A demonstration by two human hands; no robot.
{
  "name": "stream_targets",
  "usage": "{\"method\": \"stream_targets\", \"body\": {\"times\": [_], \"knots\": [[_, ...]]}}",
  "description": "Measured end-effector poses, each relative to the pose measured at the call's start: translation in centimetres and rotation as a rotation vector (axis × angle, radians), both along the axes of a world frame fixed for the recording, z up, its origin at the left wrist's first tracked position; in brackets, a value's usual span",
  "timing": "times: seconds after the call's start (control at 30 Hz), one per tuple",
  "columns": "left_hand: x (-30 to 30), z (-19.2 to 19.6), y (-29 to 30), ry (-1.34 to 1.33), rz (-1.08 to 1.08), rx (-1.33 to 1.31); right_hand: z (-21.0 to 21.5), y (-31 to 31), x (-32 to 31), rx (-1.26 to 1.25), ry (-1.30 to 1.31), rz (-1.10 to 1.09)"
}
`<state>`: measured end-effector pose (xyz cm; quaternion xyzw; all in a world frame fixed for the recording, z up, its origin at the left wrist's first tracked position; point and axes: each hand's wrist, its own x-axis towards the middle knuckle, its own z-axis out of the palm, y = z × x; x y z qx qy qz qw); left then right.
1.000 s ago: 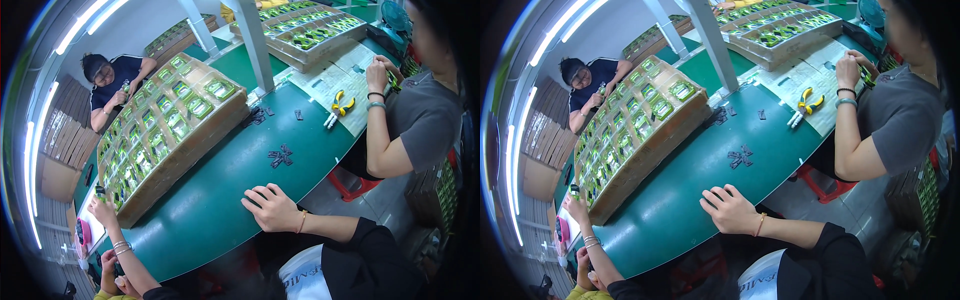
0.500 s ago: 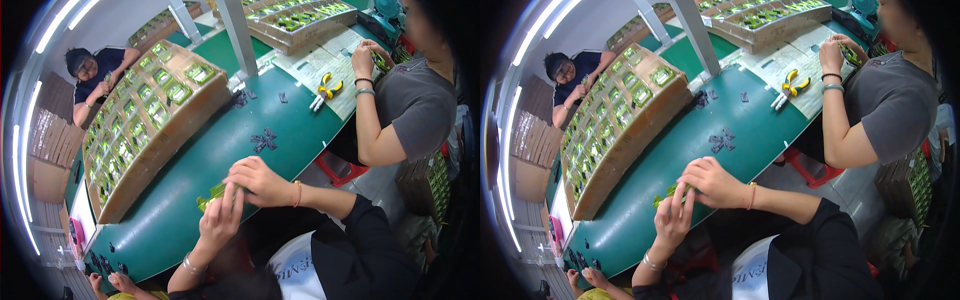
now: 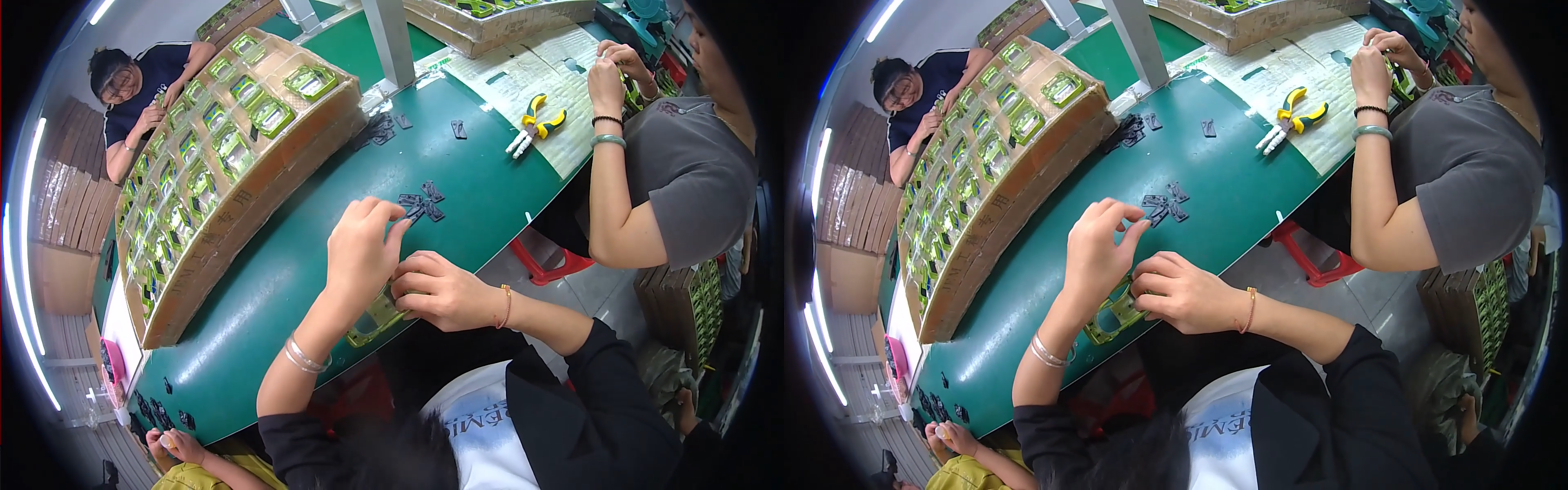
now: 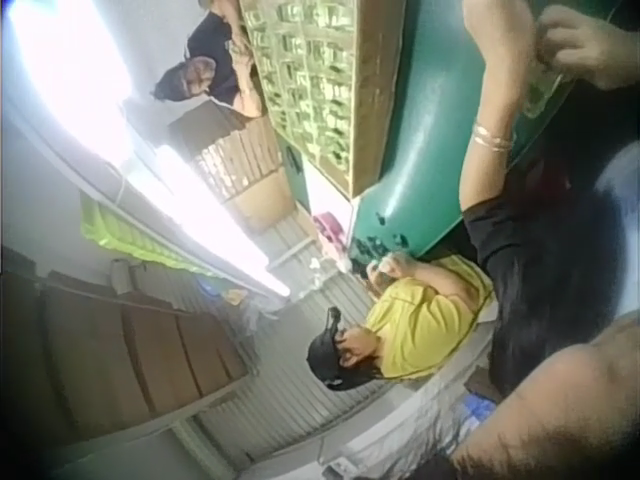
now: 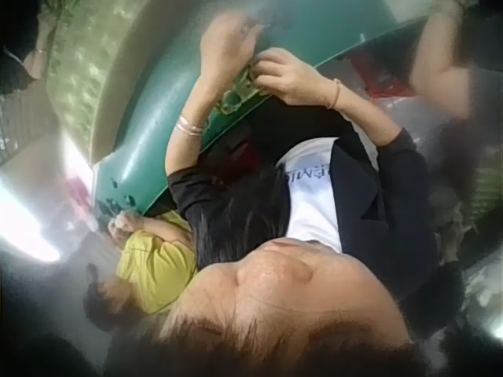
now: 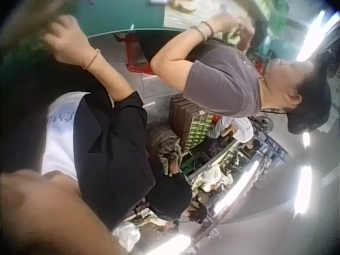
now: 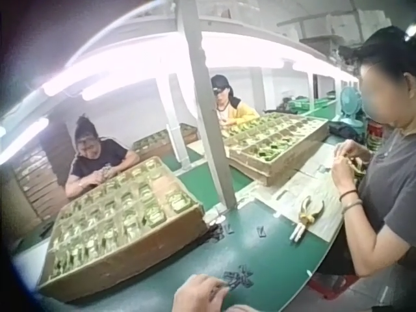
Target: The person assembles toy cars by taking car bodies from a tray, picking up small plastic parts from the table, and pressing the parts into the car bodies by hand.
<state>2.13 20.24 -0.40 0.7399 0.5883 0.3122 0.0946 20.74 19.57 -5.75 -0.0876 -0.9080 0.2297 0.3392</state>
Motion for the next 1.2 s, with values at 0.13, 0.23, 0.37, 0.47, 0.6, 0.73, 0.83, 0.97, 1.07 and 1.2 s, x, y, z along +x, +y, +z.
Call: {"method": "stream_targets", "body": {"times": [0.13,0.23,0.37,0.47,0.6,0.73,0.83,0.97,1.07,1.2], "knots": [[0.7,-1.0,2.2,0.092,-0.008,-0.038,-0.3,0.2,0.5,-0.065,0.086,0.003],[0.8,-1.4,3.2,0.088,-0.032,-0.043,-0.4,0.2,0.4,-0.039,0.079,0.007],[0.6,0.0,3.0,0.005,-0.064,-0.279,-0.6,0.1,0.0,-0.074,0.082,0.014],[-1.0,0.0,1.0,0.084,-0.065,-0.223,-0.4,0.3,0.0,-0.044,0.086,0.016],[-2.0,1.8,-3.9,-0.235,0.152,-0.238,-0.9,0.0,0.4,-0.044,0.065,-0.003],[-2.0,1.8,-9.8,-0.359,0.212,-0.024,-0.9,-0.4,0.3,-0.01,0.067,0.002],[-1.1,1.9,-12.6,-0.159,0.15,0.072,-1.3,-0.8,0.0,0.006,0.112,-0.004],[-0.1,-0.3,-14.7,-0.12,0.12,0.119,-2.6,-1.4,0.0,0.063,0.209,0.007],[0.0,-1.7,-15.2,-0.088,0.157,0.106,-2.9,-2.1,0.0,0.072,0.221,0.017],[0.2,-2.0,-15.7,0.022,0.171,0.132,-3.1,-2.3,-0.2,0.096,0.222,0.024]]}}
